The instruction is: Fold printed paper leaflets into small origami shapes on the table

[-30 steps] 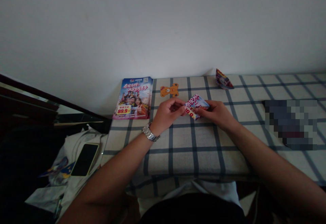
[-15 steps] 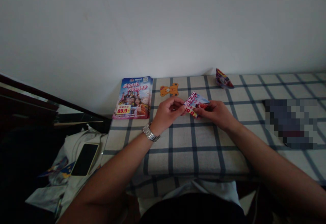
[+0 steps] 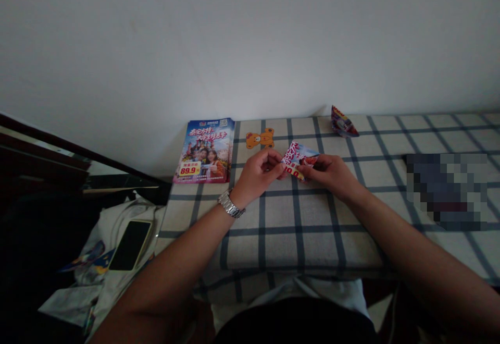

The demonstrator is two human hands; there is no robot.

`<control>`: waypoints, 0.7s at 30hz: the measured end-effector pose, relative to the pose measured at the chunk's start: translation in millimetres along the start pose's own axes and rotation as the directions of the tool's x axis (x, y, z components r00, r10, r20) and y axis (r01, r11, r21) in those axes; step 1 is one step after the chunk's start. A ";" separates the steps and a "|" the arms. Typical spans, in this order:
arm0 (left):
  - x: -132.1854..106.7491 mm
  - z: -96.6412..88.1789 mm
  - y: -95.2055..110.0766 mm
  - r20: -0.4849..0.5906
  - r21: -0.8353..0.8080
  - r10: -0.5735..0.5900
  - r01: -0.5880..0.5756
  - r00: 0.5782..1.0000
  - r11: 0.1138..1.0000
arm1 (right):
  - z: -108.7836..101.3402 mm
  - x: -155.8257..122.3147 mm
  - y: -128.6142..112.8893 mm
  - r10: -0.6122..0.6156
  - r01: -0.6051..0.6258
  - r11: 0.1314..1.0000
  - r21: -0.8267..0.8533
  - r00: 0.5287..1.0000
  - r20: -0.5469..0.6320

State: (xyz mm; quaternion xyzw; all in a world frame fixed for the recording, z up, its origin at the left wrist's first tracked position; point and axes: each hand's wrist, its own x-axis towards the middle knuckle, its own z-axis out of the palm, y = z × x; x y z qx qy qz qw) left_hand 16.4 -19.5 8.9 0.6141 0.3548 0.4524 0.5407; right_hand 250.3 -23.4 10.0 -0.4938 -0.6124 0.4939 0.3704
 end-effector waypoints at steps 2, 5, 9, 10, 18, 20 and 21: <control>-0.8 0.4 0.6 -0.018 -0.009 -0.006 0.006 1.000 1.000 | 1.2 -0.5 -4.2 -0.004 0.003 0.999 0.037 1.000 0.019; -1.7 0.2 1.0 -0.039 0.009 0.002 -0.001 0.999 1.000 | 2.0 -0.8 -8.1 0.010 -0.015 0.994 0.111 0.999 0.048; -1.5 0.0 1.5 -0.049 -0.012 0.003 -0.003 0.999 1.000 | 1.4 -0.3 -6.6 0.012 -0.025 0.992 0.124 0.994 0.105; -1.3 0.1 1.6 -0.044 -0.010 0.001 -0.001 0.999 1.000 | 1.0 -0.2 -5.8 0.006 -0.018 0.993 0.113 0.995 0.104; -0.8 -0.3 -0.5 -0.005 0.059 0.016 -0.016 1.000 0.998 | -1.5 0.4 -3.0 0.012 -0.023 0.996 0.085 0.991 0.133; -0.3 -1.3 -0.7 -0.012 0.128 0.044 -0.042 0.999 0.991 | -1.5 0.3 -3.9 0.032 -0.046 0.995 0.088 0.988 0.154; 0.1 -1.8 -0.5 -0.022 0.163 0.065 -0.060 0.998 0.985 | -1.5 0.1 -4.5 0.042 -0.057 0.995 0.083 0.985 0.167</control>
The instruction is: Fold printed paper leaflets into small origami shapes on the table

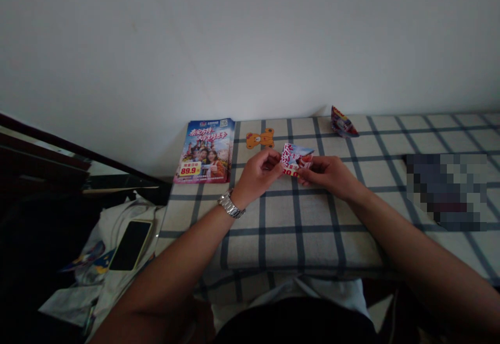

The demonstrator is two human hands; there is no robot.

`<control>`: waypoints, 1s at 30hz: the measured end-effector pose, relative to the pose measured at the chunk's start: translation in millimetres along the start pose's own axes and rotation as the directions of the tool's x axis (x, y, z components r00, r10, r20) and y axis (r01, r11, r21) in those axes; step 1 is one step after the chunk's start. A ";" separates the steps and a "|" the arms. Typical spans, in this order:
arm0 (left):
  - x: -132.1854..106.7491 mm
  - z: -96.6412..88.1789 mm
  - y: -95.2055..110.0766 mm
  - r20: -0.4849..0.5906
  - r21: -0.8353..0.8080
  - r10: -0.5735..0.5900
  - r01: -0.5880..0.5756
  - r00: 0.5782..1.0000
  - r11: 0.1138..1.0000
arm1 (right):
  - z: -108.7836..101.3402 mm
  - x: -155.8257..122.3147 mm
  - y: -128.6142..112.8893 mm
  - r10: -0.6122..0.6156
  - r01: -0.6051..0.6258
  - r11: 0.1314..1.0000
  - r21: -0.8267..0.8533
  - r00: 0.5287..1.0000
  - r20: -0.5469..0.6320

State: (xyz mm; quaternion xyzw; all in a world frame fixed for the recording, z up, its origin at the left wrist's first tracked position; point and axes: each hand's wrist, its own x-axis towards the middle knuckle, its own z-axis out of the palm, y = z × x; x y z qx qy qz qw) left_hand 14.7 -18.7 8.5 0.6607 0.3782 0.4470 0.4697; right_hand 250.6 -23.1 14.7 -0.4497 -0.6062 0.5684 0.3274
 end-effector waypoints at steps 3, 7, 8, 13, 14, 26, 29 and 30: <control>1.5 -1.6 1.0 -0.039 0.063 0.052 -0.050 0.998 0.997 | 0.4 -0.7 -0.8 0.024 -0.023 0.999 -0.027 0.999 0.043; 2.0 -3.4 2.5 -0.048 0.100 0.058 -0.053 0.997 0.994 | 0.1 -1.7 0.3 0.002 0.006 0.995 -0.097 0.997 0.076; 1.8 -3.6 2.7 -0.049 0.106 0.050 -0.044 0.998 0.993 | -0.1 -2.0 0.7 -0.006 0.014 0.994 -0.111 0.997 0.074; 1.1 -2.4 2.5 -0.073 0.032 -0.014 0.016 0.997 0.999 | -1.6 -2.6 2.5 -0.018 0.023 0.993 -0.119 0.999 0.042; 1.2 -1.9 1.8 -0.076 0.000 -0.027 0.027 0.997 1.000 | -2.0 -2.4 2.8 -0.024 0.028 0.993 -0.117 0.999 0.033; 1.6 -4.4 -8.2 -0.126 -0.015 -0.057 0.056 0.990 0.998 | -3.7 -2.6 -4.1 -0.094 0.085 0.987 -0.137 0.994 -0.061; 1.0 -3.6 -2.2 -0.116 0.005 -0.050 0.051 0.992 0.999 | -4.5 -2.1 -3.4 -0.119 0.101 0.983 -0.151 0.986 -0.113; 0.8 -3.3 0.2 -0.090 0.003 -0.054 0.054 0.995 0.999 | -4.9 -1.8 -2.7 -0.120 0.102 0.984 -0.148 0.985 -0.122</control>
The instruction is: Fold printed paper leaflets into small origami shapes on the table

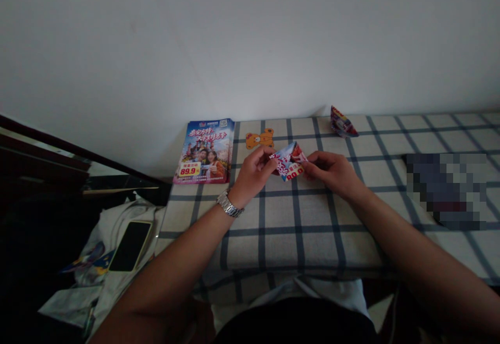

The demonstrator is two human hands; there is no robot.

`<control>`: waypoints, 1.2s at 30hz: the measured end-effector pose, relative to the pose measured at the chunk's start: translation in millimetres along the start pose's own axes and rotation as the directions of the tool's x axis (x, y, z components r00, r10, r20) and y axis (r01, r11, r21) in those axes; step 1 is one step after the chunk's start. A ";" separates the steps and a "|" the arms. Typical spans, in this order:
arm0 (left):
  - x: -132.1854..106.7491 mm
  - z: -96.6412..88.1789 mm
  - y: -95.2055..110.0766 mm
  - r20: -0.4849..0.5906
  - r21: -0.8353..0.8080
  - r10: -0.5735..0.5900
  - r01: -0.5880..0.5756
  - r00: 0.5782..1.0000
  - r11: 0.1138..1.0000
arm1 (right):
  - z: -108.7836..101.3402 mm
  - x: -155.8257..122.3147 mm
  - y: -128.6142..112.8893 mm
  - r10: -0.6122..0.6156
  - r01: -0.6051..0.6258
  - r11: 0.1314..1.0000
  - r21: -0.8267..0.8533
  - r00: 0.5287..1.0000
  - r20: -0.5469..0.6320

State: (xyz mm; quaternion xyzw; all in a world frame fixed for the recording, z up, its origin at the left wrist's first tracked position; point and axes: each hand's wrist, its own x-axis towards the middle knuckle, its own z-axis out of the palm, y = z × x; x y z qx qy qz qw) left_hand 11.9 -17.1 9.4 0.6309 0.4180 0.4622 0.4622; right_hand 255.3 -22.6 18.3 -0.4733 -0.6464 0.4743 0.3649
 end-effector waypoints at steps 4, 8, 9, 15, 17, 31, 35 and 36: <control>-0.7 0.3 5.2 0.085 0.060 0.019 -0.024 0.996 0.998 | -0.2 0.5 1.1 -0.009 0.009 1.000 0.013 1.000 0.006; -0.2 -0.8 1.9 0.127 0.212 0.011 -0.038 0.992 0.977 | 1.9 0.1 -4.6 -0.017 0.017 1.000 0.016 1.000 0.000; -0.1 -1.1 0.7 0.129 0.225 0.012 -0.041 0.992 0.973 | 2.4 0.0 -6.2 -0.015 0.015 1.000 0.011 1.000 -0.004; -0.9 -1.8 -2.4 0.122 0.229 -0.004 -0.024 0.992 0.973 | 3.1 0.5 -4.7 -0.016 0.016 1.000 0.002 1.000 0.017; -1.2 -1.6 -1.9 0.121 0.228 -0.008 -0.020 0.993 0.974 | 2.8 0.5 -2.1 -0.008 0.008 1.000 -0.004 1.000 0.022; 0.0 -1.9 -4.2 0.081 0.151 -0.032 0.020 0.996 0.988 | 3.0 4.1 1.6 0.054 -0.053 0.992 0.119 0.999 0.000; 0.5 -2.1 -4.1 0.064 0.134 -0.037 0.028 0.997 0.991 | 2.5 4.0 2.6 0.032 -0.029 0.993 0.112 0.999 -0.017; 0.5 -2.1 -4.2 0.063 0.142 -0.037 0.027 0.997 0.989 | 2.7 3.7 2.4 0.019 -0.018 0.995 0.100 1.000 -0.010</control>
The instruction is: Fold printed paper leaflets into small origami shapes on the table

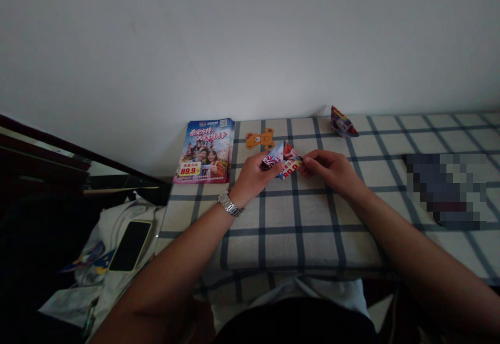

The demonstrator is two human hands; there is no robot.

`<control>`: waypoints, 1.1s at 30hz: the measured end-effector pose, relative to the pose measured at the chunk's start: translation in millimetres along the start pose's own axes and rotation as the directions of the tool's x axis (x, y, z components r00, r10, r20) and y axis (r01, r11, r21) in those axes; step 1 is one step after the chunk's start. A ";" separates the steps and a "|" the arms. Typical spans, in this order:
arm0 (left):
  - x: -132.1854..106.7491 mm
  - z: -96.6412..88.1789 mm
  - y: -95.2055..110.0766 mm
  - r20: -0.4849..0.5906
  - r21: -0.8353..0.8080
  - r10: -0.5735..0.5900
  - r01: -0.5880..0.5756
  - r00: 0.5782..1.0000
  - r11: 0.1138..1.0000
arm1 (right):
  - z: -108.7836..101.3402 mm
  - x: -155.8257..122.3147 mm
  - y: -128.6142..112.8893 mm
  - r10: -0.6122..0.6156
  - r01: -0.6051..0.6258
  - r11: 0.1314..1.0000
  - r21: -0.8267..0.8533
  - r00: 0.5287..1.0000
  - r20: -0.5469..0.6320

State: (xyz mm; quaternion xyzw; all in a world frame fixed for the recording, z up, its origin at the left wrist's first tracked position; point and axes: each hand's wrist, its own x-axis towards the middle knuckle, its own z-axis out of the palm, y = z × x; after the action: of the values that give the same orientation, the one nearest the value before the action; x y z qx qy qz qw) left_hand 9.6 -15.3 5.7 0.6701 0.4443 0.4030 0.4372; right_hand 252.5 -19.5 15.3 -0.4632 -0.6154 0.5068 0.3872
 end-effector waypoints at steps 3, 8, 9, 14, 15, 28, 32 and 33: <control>-0.1 0.3 -0.3 0.013 0.022 0.006 -0.006 1.000 1.000 | 0.5 -0.9 -0.4 -0.031 0.032 0.999 -0.043 0.999 0.022; -0.7 0.7 -0.7 0.027 0.015 0.014 -0.015 1.000 1.000 | -0.1 -2.0 -2.5 -0.046 0.050 0.995 -0.082 0.997 0.054; -0.8 0.7 -0.5 0.026 0.015 0.013 -0.014 1.000 1.000 | -0.3 -2.1 -3.3 -0.050 0.055 0.995 -0.087 0.997 0.060; -0.7 0.5 2.2 0.022 -0.006 0.010 -0.010 1.000 1.000 | -1.3 -1.7 -3.1 -0.075 0.082 0.992 -0.092 0.994 0.079; -0.6 0.3 3.1 0.019 -0.001 0.013 -0.013 1.000 1.000 | -1.4 -1.6 -2.0 -0.089 0.095 0.991 -0.089 0.993 0.077; -3.7 1.9 5.8 0.025 0.184 0.130 -0.132 0.991 0.974 | 1.7 -1.4 6.2 -0.209 0.209 0.964 -0.161 0.978 0.018; -4.9 2.6 9.3 0.030 0.224 0.186 -0.188 0.982 0.956 | 2.3 -3.1 2.5 -0.292 0.294 0.922 -0.250 0.955 0.047; -4.9 2.7 10.0 0.039 0.240 0.195 -0.199 0.980 0.950 | 2.4 -3.5 1.5 -0.315 0.316 0.908 -0.276 0.948 0.046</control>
State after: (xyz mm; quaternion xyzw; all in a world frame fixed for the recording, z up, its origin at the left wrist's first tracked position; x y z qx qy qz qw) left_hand 13.2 -22.8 13.7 0.7626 0.4178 0.3821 0.3127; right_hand 251.5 -23.5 13.4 -0.4074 -0.7476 0.3457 0.3944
